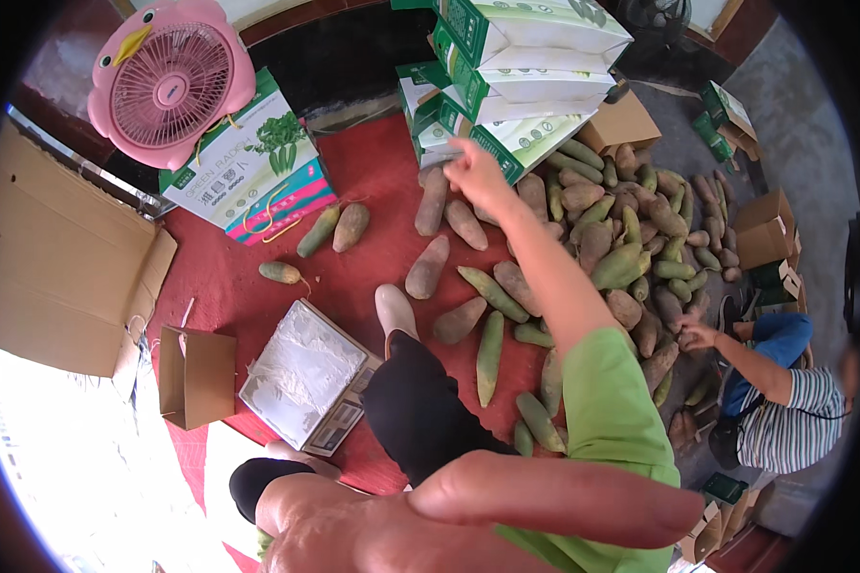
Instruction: Sort vegetables from a pile into cardboard boxes and weigh them on a scale.
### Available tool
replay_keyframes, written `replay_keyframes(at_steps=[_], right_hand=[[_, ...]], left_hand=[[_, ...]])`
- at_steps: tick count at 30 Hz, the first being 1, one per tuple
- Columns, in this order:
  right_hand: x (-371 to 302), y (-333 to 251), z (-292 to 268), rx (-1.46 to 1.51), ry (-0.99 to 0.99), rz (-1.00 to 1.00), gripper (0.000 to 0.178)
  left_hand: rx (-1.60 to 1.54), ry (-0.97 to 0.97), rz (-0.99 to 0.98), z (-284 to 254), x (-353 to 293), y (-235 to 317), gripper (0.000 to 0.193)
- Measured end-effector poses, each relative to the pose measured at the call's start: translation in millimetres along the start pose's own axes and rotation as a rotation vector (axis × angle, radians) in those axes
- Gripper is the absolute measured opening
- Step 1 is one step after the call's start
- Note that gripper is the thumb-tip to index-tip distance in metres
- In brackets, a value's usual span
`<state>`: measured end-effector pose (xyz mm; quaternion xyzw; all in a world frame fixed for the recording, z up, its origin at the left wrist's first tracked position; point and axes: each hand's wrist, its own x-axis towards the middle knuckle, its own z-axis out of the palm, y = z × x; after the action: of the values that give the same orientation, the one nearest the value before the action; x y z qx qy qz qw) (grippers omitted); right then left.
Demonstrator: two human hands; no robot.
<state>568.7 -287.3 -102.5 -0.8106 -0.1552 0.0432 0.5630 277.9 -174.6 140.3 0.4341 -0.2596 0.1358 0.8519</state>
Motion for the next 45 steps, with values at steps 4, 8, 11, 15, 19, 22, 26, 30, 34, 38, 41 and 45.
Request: replay_keyframes(at_steps=[4,8,11,15,19,22,26,30,34,38,41,45], right_hand=[[74.3,-46.1,-15.2,-0.139,0.086,-0.113,0.059],[145.6,-52.9,-16.5,-0.256,0.158,-0.121,0.070],[182.8,-51.3,-34.3,-0.383,0.245,-0.160,0.077],[196.9,-39.5,-62.2,-0.458,0.301,-0.071,0.082],[179.0,-46.6,-48.2,-0.459,0.302,-0.043,0.090],[156.2,-40.2,-61.6,-0.326,0.398,0.027,0.094],[109.2,-37.1,-101.2,0.033,0.463,0.089,0.088],[79.6,-29.9,-117.1,0.153,0.673,0.144,0.072],[95.6,-4.3,-128.5,-0.186,0.585,-0.071,0.038],[130.9,-39.0,-94.9,-0.560,0.504,-0.250,0.034],[160.8,-77.6,-64.8,-0.741,0.418,-0.264,0.034],[225.5,-102.2,-51.7,-0.934,0.416,-0.379,0.046]], left_hand=[[-0.013,0.022,-0.007,-14.5,9.2,1.7,0.037],[-0.010,0.057,-0.022,-39.8,17.8,-0.3,0.038],[-0.024,0.078,-0.027,-57.0,19.3,-3.0,0.038],[-0.095,0.072,-0.028,-81.6,26.2,-17.8,0.039],[0.043,0.068,-0.185,-112.4,0.1,-7.4,0.051],[0.055,0.153,-0.186,-130.2,-25.7,-14.2,0.055],[0.094,0.357,-0.243,-152.7,-64.9,-17.7,0.056],[0.188,0.518,-0.292,-159.6,-93.7,-10.2,0.054],[0.280,0.666,-0.406,-166.6,-121.2,-16.8,0.054],[0.474,0.715,-0.610,-189.9,-156.5,-28.3,0.057],[0.535,0.732,-0.772,-211.4,-189.1,-30.5,0.058],[0.557,0.775,-0.930,-227.6,-213.6,-37.4,0.058]])
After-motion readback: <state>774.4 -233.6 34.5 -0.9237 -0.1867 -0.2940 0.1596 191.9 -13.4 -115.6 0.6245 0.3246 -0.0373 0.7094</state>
